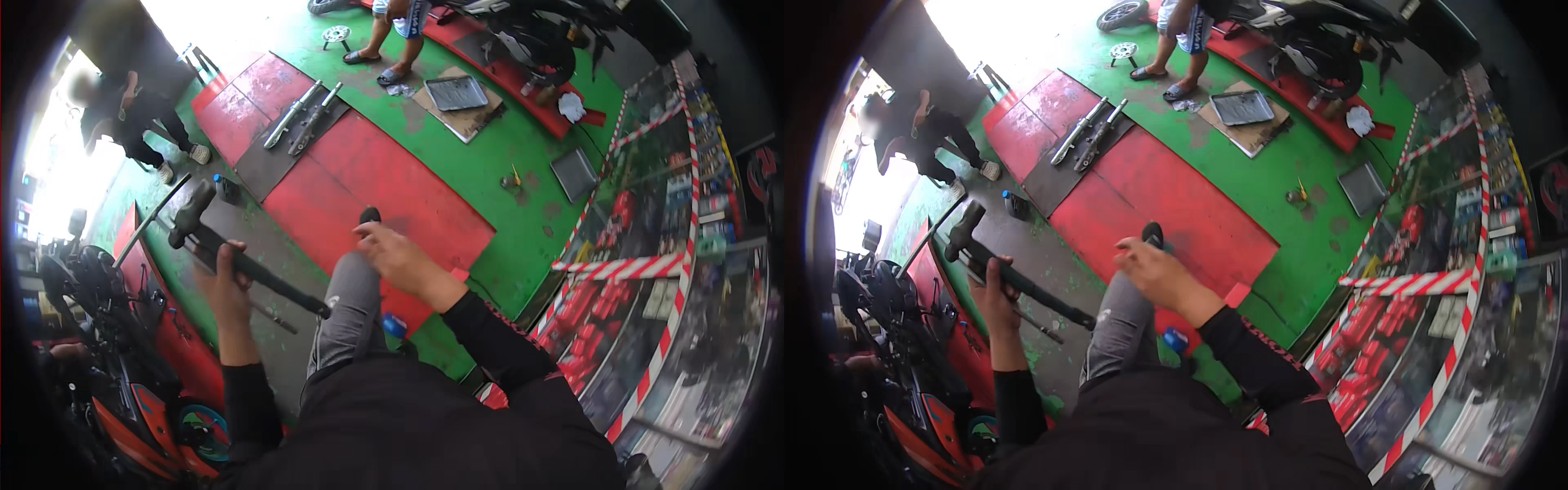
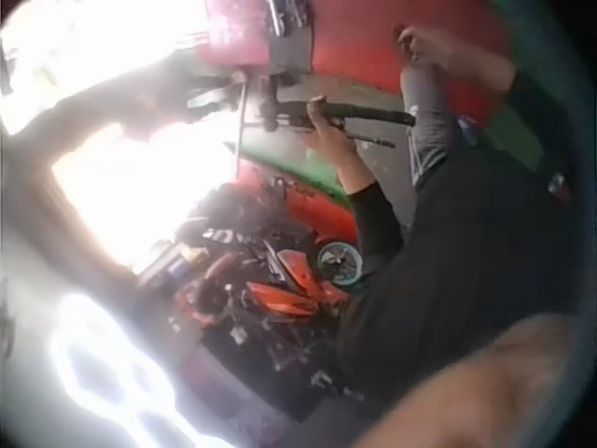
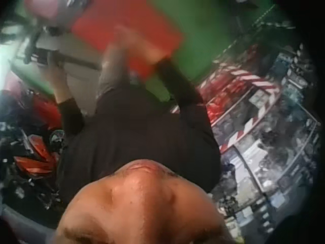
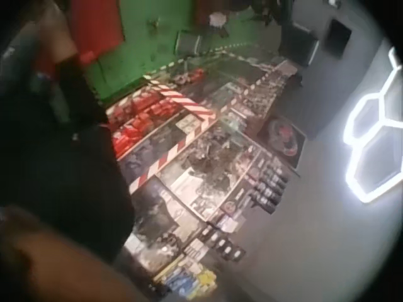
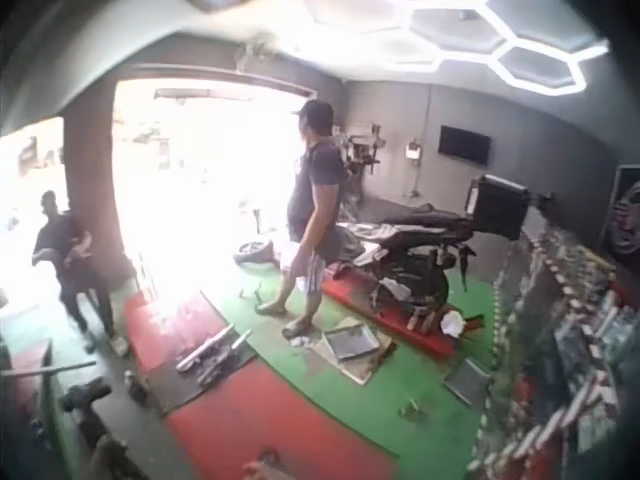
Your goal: Repairing and preparing motorcycle suspension components, including hammering parts and pouring oil.
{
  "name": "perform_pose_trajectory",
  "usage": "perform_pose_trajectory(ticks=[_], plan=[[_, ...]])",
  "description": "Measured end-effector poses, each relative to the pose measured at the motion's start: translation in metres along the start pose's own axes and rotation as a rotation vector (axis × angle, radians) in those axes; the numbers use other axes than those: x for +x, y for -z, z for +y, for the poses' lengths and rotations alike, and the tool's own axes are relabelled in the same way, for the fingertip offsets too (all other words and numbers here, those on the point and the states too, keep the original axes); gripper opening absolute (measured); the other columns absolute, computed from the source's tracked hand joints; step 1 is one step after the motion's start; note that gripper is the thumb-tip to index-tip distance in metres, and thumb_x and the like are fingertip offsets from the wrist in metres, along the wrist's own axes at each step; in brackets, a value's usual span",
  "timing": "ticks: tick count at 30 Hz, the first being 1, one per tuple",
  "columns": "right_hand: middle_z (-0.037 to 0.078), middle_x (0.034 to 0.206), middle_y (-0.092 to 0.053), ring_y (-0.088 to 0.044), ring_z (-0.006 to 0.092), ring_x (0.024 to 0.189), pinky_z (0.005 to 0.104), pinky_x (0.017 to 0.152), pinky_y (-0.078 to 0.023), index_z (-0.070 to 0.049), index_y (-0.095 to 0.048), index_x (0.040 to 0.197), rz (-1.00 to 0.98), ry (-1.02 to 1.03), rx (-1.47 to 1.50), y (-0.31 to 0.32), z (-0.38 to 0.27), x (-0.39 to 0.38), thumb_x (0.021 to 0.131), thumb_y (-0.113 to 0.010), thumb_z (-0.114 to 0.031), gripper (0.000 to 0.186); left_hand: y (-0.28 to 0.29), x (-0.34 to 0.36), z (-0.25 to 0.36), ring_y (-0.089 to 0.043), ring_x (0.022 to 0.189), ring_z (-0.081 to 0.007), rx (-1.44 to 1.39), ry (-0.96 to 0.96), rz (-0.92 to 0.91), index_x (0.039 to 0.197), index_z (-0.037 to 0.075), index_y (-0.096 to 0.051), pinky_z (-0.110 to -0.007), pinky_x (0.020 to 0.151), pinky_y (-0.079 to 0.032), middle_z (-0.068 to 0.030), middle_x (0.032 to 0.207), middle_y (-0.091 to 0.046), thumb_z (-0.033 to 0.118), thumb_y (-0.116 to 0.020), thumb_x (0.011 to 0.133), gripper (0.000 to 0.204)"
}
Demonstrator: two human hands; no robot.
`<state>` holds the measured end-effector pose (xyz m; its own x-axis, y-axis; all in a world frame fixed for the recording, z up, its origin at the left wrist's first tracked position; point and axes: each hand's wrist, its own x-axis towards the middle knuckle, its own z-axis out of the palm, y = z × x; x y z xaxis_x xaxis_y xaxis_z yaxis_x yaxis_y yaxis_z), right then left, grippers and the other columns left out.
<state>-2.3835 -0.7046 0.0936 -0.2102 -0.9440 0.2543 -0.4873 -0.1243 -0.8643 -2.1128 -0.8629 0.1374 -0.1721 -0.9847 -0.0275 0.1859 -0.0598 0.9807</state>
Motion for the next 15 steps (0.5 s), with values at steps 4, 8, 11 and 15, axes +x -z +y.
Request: perform_pose_trajectory(ticks=[4,8,11,15], plan=[[0.011,0.108,-0.070,-0.069,0.0223,0.095,0.0357,0.084,-0.055,-0.006,-0.057,0.131,0.014,-0.582,0.122,0.089,0.168,0.085,0.110,-0.044,-0.034,0.037,-0.002,0.131,-0.030,-0.049,0.050,-0.0063,0.333,0.021,0.091,0.122,0.004,-0.056,-0.022,0.043,-0.036,-0.0081,0.088,-0.070,0.019,-0.072,0.096,0.034],[0.008,0.098,-0.069,-0.065,0.0169,0.087,0.0346,0.074,-0.055,-0.004,-0.059,0.134,0.301,-1.114,0.047,0.186,0.257,0.088,0.107,-0.046,-0.047,0.052,-0.029,0.241,-0.054,-0.052,0.053,-0.0068,0.595,0.242,-0.079,0.128,0.002,-0.056,-0.023,0.044,-0.037,-0.0046,0.084,-0.067,0.016,-0.075,0.092,0.043],[0.011,0.090,-0.069,-0.065,0.0207,0.070,0.0336,0.063,-0.053,-0.002,-0.060,0.131,0.275,-1.293,-0.073,0.243,0.256,0.036,0.107,-0.043,-0.049,0.056,-0.050,0.274,-0.075,-0.062,0.064,-0.0113,0.614,0.403,-0.172,0.125,-0.001,-0.057,-0.027,0.055,-0.047,-0.0044,0.082,-0.067,0.012,-0.077,0.087,0.044],[0.010,0.079,-0.068,-0.063,0.0198,0.057,0.0348,0.046,-0.049,-0.002,-0.061,0.123,0.351,-1.489,-0.131,0.277,0.222,-0.030,0.106,-0.039,-0.056,0.061,-0.071,0.287,-0.085,-0.068,0.072,-0.0157,0.693,0.537,-0.286,0.116,-0.002,-0.061,-0.032,0.068,-0.055,-0.0076,0.080,-0.069,0.009,-0.078,0.082,0.039]])
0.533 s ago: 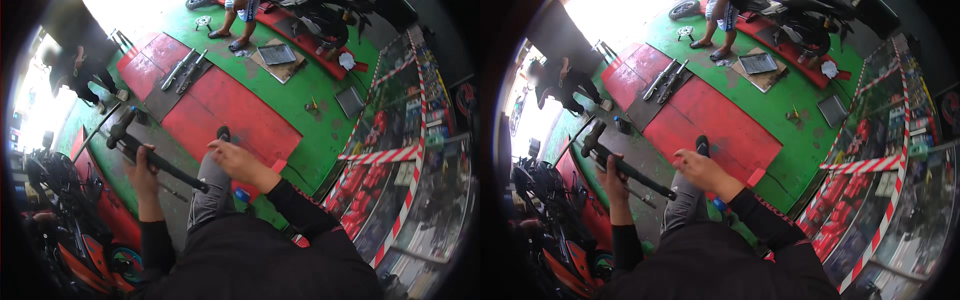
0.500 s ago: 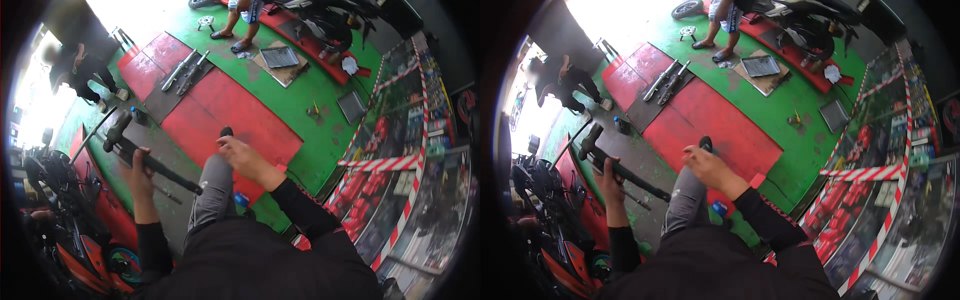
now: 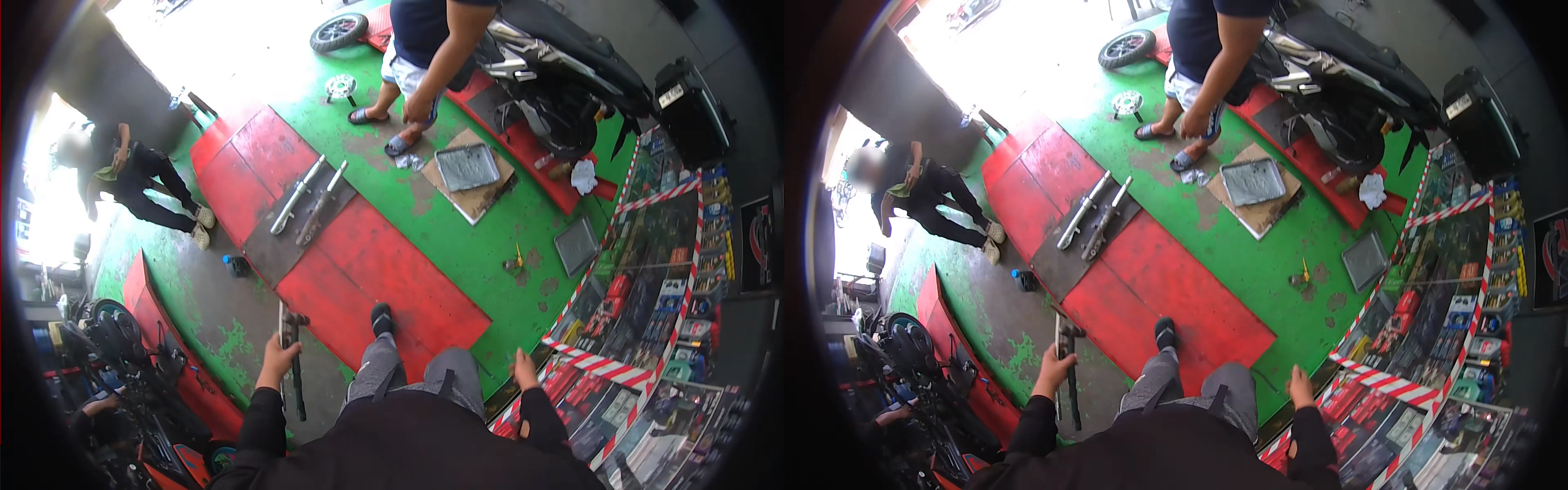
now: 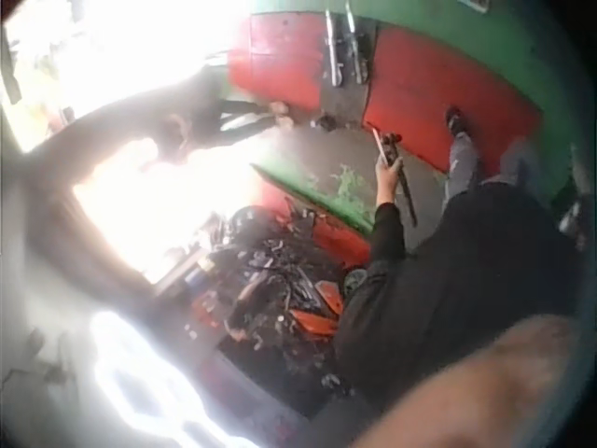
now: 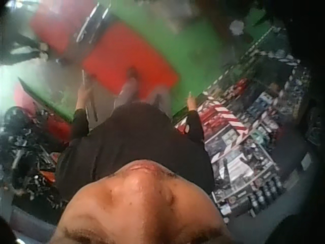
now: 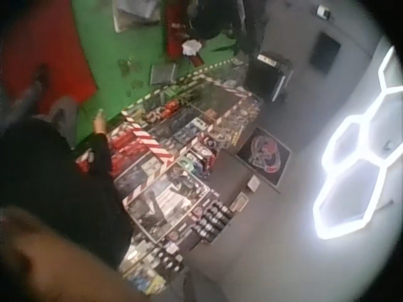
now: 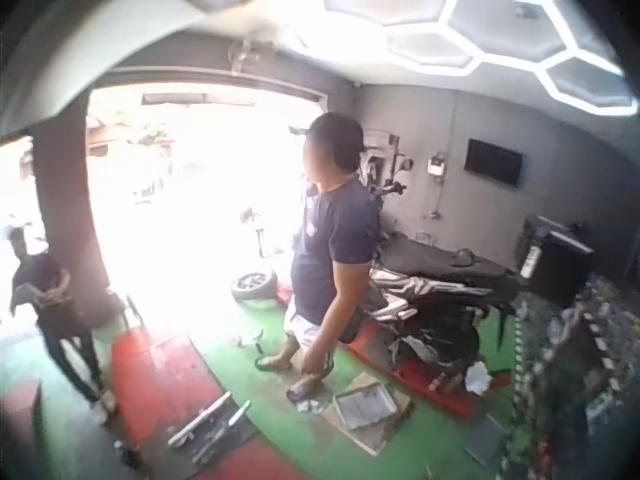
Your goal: Repairing and preparing motorcycle suspension components, including hammering parts and pouring oil.
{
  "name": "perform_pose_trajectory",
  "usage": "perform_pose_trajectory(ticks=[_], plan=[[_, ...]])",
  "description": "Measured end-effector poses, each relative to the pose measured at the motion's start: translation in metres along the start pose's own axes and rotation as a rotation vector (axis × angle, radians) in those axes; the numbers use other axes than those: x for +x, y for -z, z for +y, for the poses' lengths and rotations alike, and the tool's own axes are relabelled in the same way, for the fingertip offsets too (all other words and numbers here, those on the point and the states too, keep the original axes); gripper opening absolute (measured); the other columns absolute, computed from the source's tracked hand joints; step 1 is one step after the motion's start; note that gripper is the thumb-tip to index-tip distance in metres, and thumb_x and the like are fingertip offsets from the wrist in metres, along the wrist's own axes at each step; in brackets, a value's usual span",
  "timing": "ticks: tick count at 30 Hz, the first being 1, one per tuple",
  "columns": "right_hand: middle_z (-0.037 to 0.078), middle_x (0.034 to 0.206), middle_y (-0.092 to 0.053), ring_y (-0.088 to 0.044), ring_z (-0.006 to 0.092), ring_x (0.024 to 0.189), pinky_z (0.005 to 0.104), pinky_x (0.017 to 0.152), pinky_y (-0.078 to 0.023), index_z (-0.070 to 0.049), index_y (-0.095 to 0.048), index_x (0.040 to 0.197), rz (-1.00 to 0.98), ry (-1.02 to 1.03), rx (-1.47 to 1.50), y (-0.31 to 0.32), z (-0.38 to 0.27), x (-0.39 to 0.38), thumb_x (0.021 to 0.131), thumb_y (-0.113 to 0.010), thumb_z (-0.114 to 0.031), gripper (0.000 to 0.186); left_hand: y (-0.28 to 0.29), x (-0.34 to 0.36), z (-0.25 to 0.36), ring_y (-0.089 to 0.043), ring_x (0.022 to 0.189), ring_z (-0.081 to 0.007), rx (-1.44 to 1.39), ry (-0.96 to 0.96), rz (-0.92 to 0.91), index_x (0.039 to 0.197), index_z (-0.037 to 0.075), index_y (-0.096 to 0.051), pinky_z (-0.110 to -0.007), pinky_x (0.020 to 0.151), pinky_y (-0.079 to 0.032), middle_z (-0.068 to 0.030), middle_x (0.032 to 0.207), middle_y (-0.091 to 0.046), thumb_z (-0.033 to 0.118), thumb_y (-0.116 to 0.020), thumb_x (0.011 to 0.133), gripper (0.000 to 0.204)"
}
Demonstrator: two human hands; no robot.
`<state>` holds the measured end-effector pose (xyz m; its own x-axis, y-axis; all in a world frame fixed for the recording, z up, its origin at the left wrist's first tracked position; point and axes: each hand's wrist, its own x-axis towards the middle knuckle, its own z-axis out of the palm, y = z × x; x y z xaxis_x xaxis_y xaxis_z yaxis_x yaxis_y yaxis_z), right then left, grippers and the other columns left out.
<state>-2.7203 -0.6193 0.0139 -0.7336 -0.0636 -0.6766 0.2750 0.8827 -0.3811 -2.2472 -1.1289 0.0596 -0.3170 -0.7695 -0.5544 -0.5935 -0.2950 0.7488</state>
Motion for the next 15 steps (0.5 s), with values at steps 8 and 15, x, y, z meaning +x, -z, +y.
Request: perform_pose_trajectory(ticks=[8,15], plan=[[0.012,0.081,-0.069,-0.068,0.0250,0.064,0.0407,0.054,-0.053,-0.001,-0.064,0.106,-0.251,0.285,-0.394,0.030,-0.003,0.000,0.105,-0.046,-0.045,0.048,-0.023,0.036,0.042,-0.071,0.072,-0.0171,0.060,0.193,-0.065,0.110,-0.001,-0.064,-0.034,0.070,-0.057,-0.0081,0.081,-0.071,0.008,-0.081,0.078,0.037],[0.005,0.083,-0.066,-0.061,0.0161,0.061,0.0352,0.048,-0.046,-0.004,-0.062,0.103,-0.432,0.224,-0.354,0.033,-0.287,0.202,0.097,-0.064,-0.036,0.033,-0.090,0.037,0.063,-0.069,0.070,-0.0182,-0.139,0.303,0.221,0.103,0.000,-0.064,-0.035,0.066,-0.056,-0.0072,0.079,-0.068,0.005,-0.081,0.078,0.030]])
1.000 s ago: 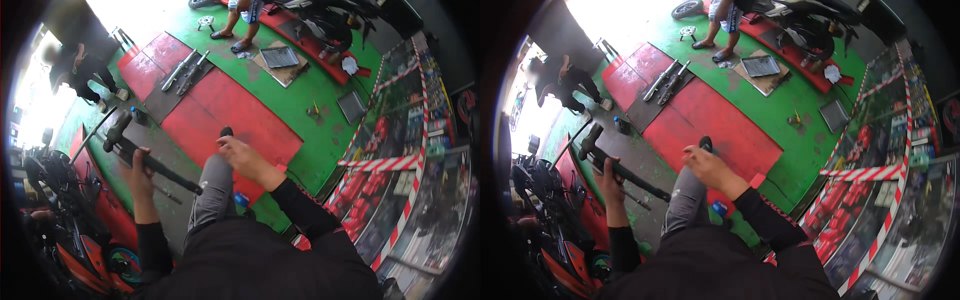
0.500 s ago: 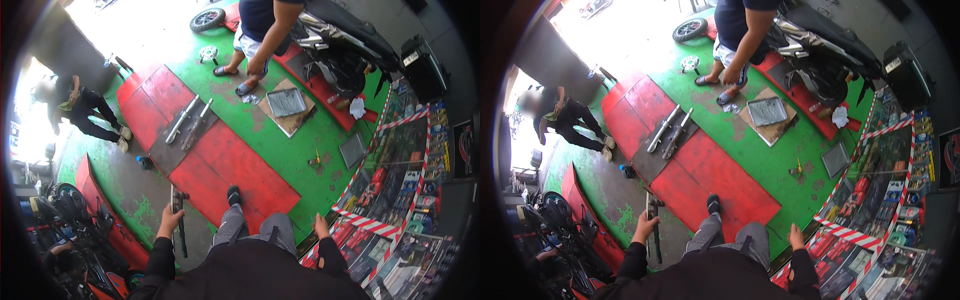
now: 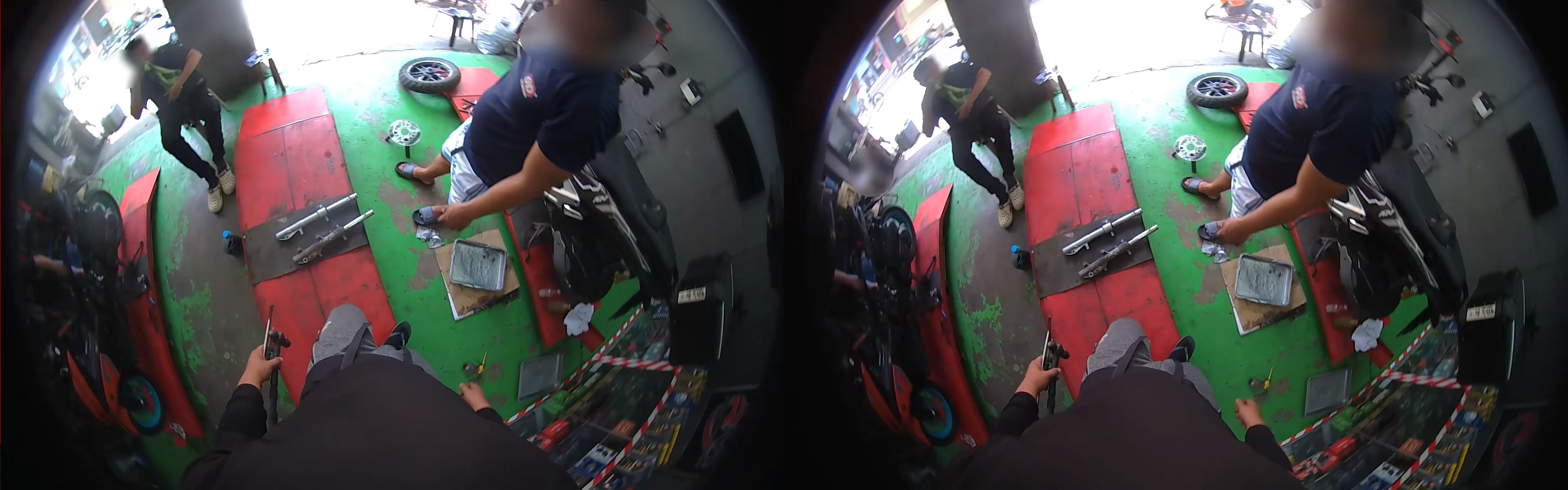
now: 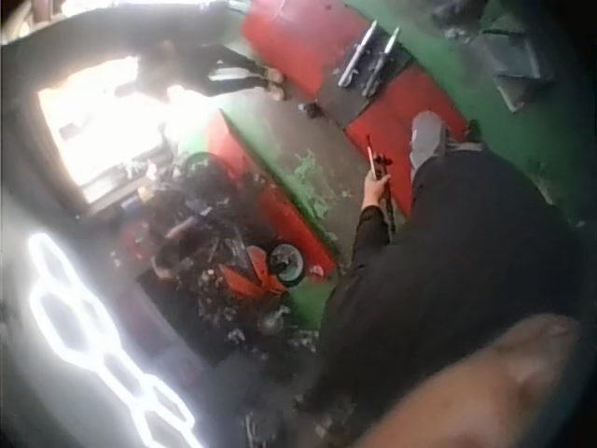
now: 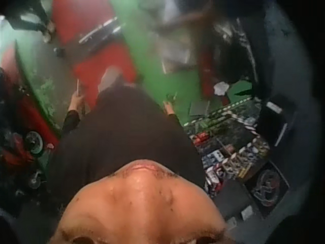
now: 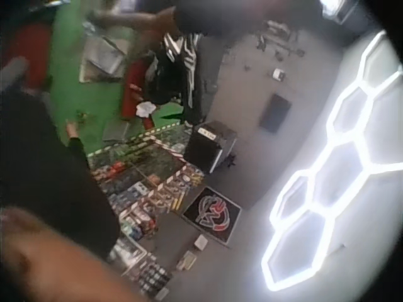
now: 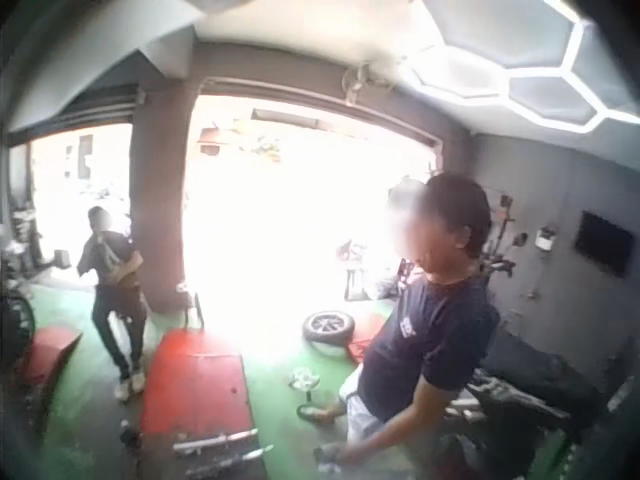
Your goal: Repairing and preparing motorcycle suspension components, including hammering parts and pouring oil.
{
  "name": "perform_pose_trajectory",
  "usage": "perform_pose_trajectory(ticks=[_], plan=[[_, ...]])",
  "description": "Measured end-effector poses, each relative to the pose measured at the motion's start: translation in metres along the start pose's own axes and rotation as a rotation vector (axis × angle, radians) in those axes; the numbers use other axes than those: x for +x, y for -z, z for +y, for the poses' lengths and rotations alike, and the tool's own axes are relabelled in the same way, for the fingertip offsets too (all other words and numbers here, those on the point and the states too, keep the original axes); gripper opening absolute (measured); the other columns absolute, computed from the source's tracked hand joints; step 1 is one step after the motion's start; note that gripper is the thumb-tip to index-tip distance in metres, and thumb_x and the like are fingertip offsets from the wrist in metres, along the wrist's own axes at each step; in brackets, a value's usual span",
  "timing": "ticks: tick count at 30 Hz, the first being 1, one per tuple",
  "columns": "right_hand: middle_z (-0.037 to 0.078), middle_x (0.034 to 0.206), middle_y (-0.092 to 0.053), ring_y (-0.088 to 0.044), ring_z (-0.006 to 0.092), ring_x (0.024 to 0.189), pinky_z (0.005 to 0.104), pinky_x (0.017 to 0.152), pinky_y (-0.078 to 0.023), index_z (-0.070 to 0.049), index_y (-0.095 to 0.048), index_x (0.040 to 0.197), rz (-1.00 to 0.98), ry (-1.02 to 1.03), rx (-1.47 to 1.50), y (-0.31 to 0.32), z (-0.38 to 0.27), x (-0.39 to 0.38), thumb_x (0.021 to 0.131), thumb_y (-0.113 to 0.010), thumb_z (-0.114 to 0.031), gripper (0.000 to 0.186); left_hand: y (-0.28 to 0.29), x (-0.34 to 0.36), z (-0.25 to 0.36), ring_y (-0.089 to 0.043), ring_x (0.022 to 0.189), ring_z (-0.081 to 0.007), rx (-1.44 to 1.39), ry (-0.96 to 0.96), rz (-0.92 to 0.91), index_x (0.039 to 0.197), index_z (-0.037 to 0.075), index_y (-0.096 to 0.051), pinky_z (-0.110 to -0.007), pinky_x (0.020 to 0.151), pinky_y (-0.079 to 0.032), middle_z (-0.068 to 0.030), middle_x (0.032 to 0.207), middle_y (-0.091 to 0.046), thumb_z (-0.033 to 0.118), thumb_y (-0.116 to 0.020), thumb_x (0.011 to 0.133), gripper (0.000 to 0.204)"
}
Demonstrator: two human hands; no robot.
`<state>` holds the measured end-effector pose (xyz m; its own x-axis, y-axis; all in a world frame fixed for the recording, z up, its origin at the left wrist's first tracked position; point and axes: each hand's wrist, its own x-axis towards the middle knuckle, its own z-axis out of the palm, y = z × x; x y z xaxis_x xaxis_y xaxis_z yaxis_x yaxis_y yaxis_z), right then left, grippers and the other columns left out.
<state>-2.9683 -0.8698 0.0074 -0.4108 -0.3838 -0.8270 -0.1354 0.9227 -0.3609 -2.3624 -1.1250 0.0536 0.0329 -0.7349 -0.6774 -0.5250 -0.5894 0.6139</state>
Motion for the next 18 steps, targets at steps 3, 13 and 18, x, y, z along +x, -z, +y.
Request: perform_pose_trajectory(ticks=[3,13,18], plan=[[0.004,0.095,-0.069,-0.064,0.0149,0.080,0.0326,0.065,-0.050,-0.006,-0.065,0.120,-0.049,0.178,0.058,0.048,-0.153,0.073,0.099,-0.064,-0.041,0.041,-0.024,-0.002,0.011,-0.069,0.070,-0.0184,-0.124,0.023,0.072,0.102,0.000,-0.063,-0.035,0.065,-0.056,-0.0068,0.080,-0.067,0.006,-0.081,0.079,0.029],[0.011,0.110,-0.073,-0.068,0.0194,0.094,0.0325,0.082,-0.054,0.000,-0.067,0.125,-0.349,0.620,-0.099,-0.041,-0.533,0.192,0.095,-0.073,-0.031,0.044,-0.055,0.072,0.059,-0.069,0.067,-0.0186,-0.402,0.180,0.278,0.110,-0.002,-0.060,-0.034,0.062,-0.055,-0.0077,0.079,-0.066,0.004,-0.079,0.082,0.034],[0.008,0.106,-0.072,-0.066,0.0165,0.095,0.0316,0.080,-0.052,-0.001,-0.068,0.122,-0.306,0.671,-0.150,-0.105,-0.653,0.320,0.095,-0.072,-0.030,0.039,-0.058,0.112,0.087,-0.067,0.068,-0.0169,-0.416,0.277,0.396,0.111,-0.002,-0.060,-0.033,0.064,-0.055,-0.0066,0.080,-0.066,0.004,-0.078,0.082,0.034]])
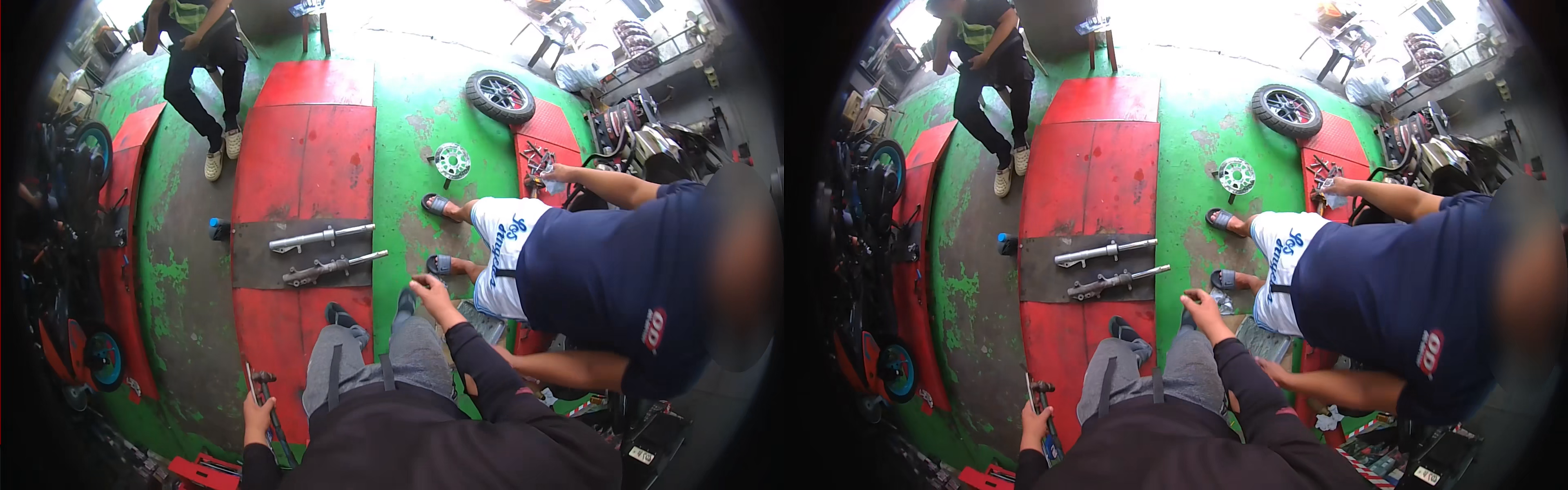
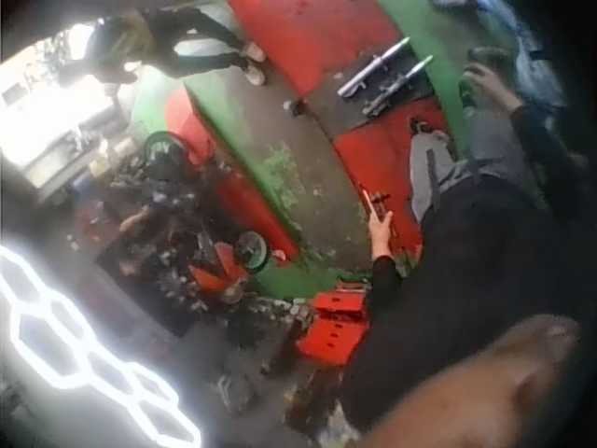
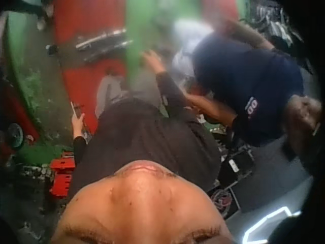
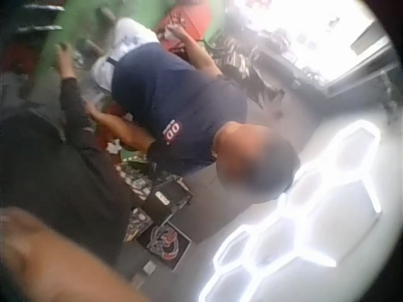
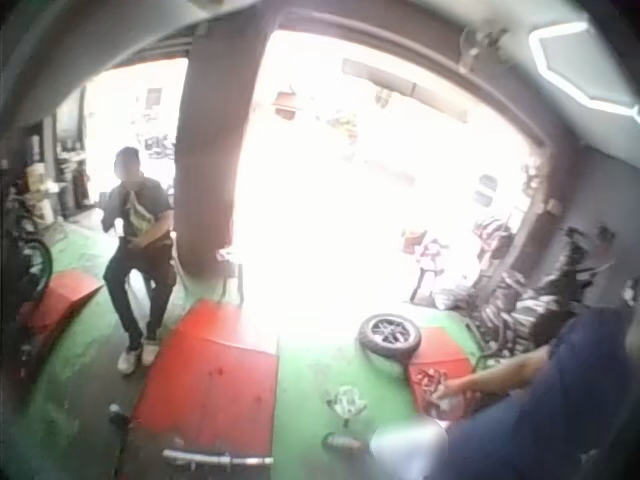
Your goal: Repairing and preparing motorcycle suspension components, including hammering parts and pouring oil.
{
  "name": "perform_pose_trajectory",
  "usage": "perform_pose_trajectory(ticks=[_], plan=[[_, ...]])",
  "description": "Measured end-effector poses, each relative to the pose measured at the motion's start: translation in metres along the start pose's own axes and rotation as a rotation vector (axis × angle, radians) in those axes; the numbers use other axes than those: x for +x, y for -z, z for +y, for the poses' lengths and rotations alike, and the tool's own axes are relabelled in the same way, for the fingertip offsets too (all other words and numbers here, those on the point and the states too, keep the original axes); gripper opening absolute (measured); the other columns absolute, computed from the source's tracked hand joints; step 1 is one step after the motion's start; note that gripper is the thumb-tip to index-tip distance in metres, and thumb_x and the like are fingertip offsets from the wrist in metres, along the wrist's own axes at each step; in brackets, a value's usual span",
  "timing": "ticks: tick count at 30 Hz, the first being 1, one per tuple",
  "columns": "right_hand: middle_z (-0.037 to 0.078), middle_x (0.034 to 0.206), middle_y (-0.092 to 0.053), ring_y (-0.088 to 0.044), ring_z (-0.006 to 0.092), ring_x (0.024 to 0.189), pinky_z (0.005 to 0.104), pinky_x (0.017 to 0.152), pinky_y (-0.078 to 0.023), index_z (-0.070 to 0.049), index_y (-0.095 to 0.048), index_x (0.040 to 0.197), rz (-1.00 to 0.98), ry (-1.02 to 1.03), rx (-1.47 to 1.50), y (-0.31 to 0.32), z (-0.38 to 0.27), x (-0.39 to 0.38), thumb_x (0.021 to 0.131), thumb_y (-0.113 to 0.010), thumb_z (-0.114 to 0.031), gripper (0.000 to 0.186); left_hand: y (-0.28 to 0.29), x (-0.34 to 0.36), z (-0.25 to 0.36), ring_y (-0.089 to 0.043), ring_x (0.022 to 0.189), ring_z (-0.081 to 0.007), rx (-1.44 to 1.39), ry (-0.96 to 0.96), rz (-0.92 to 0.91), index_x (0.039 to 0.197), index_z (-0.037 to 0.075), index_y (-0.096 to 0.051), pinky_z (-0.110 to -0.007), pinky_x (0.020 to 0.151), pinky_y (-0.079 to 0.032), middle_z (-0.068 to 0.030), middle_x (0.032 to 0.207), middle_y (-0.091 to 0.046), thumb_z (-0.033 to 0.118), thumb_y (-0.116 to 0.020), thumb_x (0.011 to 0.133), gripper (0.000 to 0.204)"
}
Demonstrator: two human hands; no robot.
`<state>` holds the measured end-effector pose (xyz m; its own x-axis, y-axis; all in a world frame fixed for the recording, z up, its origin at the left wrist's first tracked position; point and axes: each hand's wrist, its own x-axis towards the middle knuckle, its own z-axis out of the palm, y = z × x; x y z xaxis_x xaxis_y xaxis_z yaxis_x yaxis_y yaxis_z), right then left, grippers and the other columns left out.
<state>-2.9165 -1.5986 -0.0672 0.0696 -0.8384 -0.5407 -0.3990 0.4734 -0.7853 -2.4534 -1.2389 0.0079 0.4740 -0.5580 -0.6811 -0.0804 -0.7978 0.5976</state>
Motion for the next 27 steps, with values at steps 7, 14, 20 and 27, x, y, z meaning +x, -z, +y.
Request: perform_pose_trajectory(ticks=[7,14,20,27], plan=[[0.005,0.106,-0.071,-0.066,0.0148,0.089,0.0310,0.069,-0.053,-0.003,-0.066,0.123,0.109,-0.138,0.061,0.019,0.102,0.322,0.094,-0.073,-0.031,0.041,-0.072,0.014,0.031,-0.060,0.103,-0.0215,0.274,0.158,0.188,0.133,-0.001,-0.059,-0.036,0.095,-0.049,-0.0105,0.119,-0.067,0.014,-0.079,0.091,0.048],[0.027,0.130,-0.058,-0.058,0.0373,0.126,0.0434,0.103,-0.051,0.009,-0.043,0.138,0.303,-0.182,-0.545,0.101,0.228,0.631,0.081,-0.083,-0.030,0.080,-0.158,0.032,0.049,-0.059,0.068,-0.0138,0.145,0.632,0.134,0.121,0.000,-0.059,-0.031,0.056,-0.047,-0.0057,0.088,-0.066,0.010,-0.074,0.093,0.033],[0.029,0.152,-0.040,-0.049,0.0402,0.137,0.0435,0.111,-0.046,0.008,-0.033,0.149,0.447,-0.062,-0.999,0.158,0.261,0.782,0.066,-0.092,-0.050,0.117,-0.216,0.062,0.083,-0.056,0.063,-0.0123,0.164,0.856,0.122,0.117,0.003,-0.059,-0.029,0.053,-0.043,-0.0032,0.082,-0.063,0.015,-0.074,0.094,0.030],[0.024,0.130,-0.058,-0.062,0.0388,0.118,0.0466,0.099,-0.052,0.003,-0.050,0.132,0.422,-0.014,-0.944,0.132,0.260,0.760,0.069,-0.091,-0.048,0.091,-0.227,0.077,0.095,-0.052,0.058,-0.0106,0.151,0.868,0.077,0.112,0.005,-0.058,-0.028,0.048,-0.040,-0.0004,0.076,-0.059,0.020,-0.074,0.096,0.027]])
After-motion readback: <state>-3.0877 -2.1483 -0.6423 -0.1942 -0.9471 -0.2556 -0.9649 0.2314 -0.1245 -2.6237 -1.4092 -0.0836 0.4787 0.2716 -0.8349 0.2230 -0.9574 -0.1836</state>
